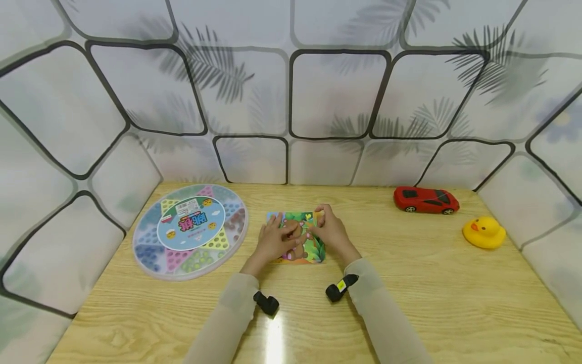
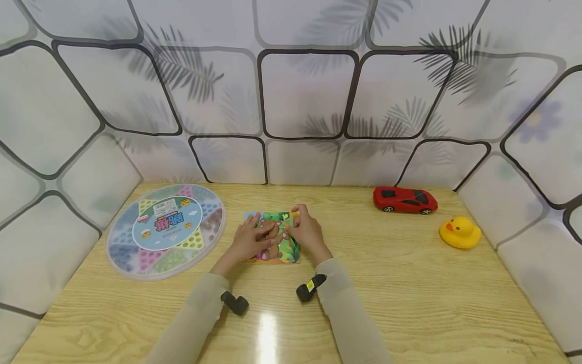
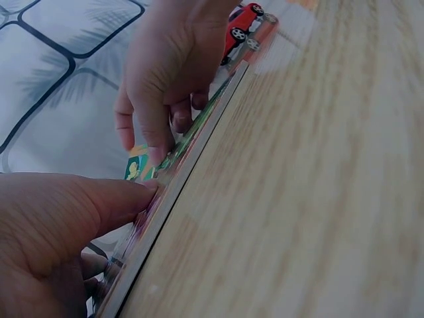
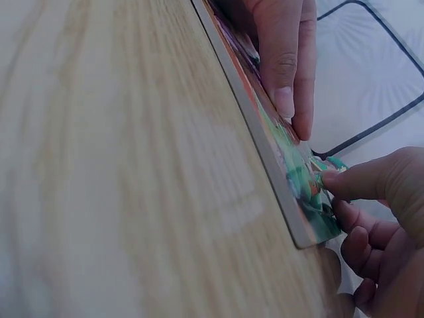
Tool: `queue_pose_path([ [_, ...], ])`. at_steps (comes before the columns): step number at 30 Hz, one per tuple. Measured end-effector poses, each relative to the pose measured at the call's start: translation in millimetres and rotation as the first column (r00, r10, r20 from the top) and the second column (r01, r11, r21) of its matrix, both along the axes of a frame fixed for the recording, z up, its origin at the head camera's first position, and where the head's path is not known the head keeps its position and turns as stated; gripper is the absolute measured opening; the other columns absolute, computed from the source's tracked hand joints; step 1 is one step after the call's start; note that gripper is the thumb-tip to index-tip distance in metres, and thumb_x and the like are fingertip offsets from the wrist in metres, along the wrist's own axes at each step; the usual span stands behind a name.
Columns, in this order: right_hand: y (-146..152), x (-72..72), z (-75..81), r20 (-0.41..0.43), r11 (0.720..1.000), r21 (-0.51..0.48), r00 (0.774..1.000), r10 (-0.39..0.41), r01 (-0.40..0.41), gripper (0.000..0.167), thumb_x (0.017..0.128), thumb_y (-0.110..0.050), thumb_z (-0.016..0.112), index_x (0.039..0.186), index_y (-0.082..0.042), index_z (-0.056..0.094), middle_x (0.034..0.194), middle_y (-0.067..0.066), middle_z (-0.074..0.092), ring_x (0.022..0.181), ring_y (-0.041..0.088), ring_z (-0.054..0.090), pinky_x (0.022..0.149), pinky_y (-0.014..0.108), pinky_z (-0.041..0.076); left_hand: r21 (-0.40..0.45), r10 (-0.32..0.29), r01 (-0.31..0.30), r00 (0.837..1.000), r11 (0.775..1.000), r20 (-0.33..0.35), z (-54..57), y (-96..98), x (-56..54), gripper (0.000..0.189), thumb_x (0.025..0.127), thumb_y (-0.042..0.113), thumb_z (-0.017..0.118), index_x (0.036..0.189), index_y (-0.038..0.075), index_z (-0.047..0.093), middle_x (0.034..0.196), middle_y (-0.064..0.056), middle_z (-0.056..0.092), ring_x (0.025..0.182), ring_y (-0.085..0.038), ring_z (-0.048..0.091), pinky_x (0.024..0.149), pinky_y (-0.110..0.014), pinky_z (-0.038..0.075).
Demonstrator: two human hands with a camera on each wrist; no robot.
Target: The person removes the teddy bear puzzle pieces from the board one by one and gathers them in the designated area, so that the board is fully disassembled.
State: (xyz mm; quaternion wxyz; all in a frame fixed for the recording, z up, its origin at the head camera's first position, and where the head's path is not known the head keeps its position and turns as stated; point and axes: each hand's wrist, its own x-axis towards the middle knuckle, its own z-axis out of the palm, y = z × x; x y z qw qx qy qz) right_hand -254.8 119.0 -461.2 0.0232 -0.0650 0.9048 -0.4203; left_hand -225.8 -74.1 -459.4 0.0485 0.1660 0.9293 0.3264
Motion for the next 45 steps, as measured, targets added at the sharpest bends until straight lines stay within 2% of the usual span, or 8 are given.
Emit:
queue_pose_path([
  [5,2.5,-0.3,0.7,-0.006,1.000,0.014,1.000,-0.023,0.023,0.044,0.085,-0.016,0.071,0.120,-0.012,0.045,0.079,0.002,0.057,0.061,0.014,0.046,0.057,0.027,0.037,-0.011,-0.007,0.006,1.000,1.000,-0.021,-0.3,0.0,-1.2,0.051,0.090,0.035,0.064,0.137,0.019,0.052,0.152,-0.025,0.019,0.141,-0.044,0.009,0.108,-0.065,0.011],
  [10,2.9,1.0,0.6,0.002,0.999,-0.012,0.999,-0.050,0.050,0.039,0.088,-0.018,0.068,0.120,-0.011,0.047,0.087,0.005,0.063,0.068,0.015,0.050,0.064,0.030,0.041,-0.006,-0.009,0.009,0.999,1.000,-0.036,-0.9,0.0,-1.1,0.050,0.090,0.034,0.064,0.137,0.018,0.053,0.152,-0.026,0.020,0.140,-0.045,0.011,0.107,-0.066,0.013],
  [16,2.6,1.8,-2.5,0.029,0.993,-0.096,0.997,-0.072,0.074,0.036,0.089,-0.014,0.066,0.122,-0.011,0.049,0.086,0.005,0.063,0.075,0.018,0.053,0.072,0.033,0.043,0.007,-0.001,0.002,1.000,1.000,-0.020,-1.8,0.2,0.3,0.051,0.090,0.034,0.064,0.136,0.019,0.053,0.152,-0.025,0.019,0.141,-0.044,0.009,0.108,-0.065,0.011],
  [24,7.6,2.9,-3.3,0.042,0.965,-0.235,0.993,-0.110,0.117,0.036,0.089,-0.011,0.065,0.123,-0.009,0.051,0.088,0.010,0.066,0.080,0.020,0.058,0.073,0.031,0.046,0.031,-0.006,0.006,1.000,0.999,-0.017,-3.5,-0.2,1.4,0.051,0.090,0.035,0.064,0.136,0.018,0.053,0.152,-0.026,0.018,0.141,-0.044,0.009,0.108,-0.065,0.009],
  [29,16.0,0.2,-2.0,0.080,0.936,-0.312,0.987,-0.142,0.161,0.037,0.090,-0.012,0.064,0.124,-0.011,0.050,0.086,0.009,0.065,0.072,0.017,0.055,0.069,0.029,0.044,0.042,-0.014,0.015,1.000,0.999,-0.022,-2.6,-0.9,1.5,0.052,0.090,0.034,0.065,0.137,0.018,0.052,0.152,-0.026,0.019,0.141,-0.045,0.008,0.108,-0.066,0.010],
  [33,24.2,-1.2,-1.7,0.099,0.922,-0.338,0.982,-0.163,0.187,0.037,0.091,-0.012,0.062,0.125,-0.012,0.049,0.089,0.010,0.065,0.073,0.017,0.055,0.070,0.029,0.042,0.046,-0.008,0.009,1.000,0.999,-0.022,-3.9,-0.9,0.3,0.052,0.089,0.034,0.065,0.137,0.018,0.053,0.152,-0.026,0.018,0.141,-0.045,0.008,0.108,-0.066,0.009],
  [38,36.7,-2.1,-3.2,0.109,0.907,-0.364,0.977,-0.185,0.212,0.039,0.091,-0.014,0.062,0.128,-0.011,0.048,0.095,0.013,0.066,0.083,0.019,0.057,0.077,0.029,0.041,0.049,-0.007,0.007,1.000,0.999,-0.013,-4.3,-0.5,0.2,0.050,0.089,0.035,0.065,0.136,0.018,0.054,0.152,-0.026,0.017,0.141,-0.045,0.007,0.108,-0.065,0.008],
  [45,54.1,-2.8,-5.1,0.131,0.888,-0.363,0.959,-0.251,0.282,0.040,0.091,-0.015,0.063,0.128,-0.009,0.049,0.095,0.010,0.064,0.080,0.015,0.055,0.073,0.026,0.042,0.042,-0.012,0.013,1.000,0.999,-0.022,-4.8,-1.3,0.3,0.050,0.090,0.035,0.064,0.136,0.018,0.054,0.152,-0.027,0.017,0.141,-0.045,0.007,0.108,-0.066,0.008],
])
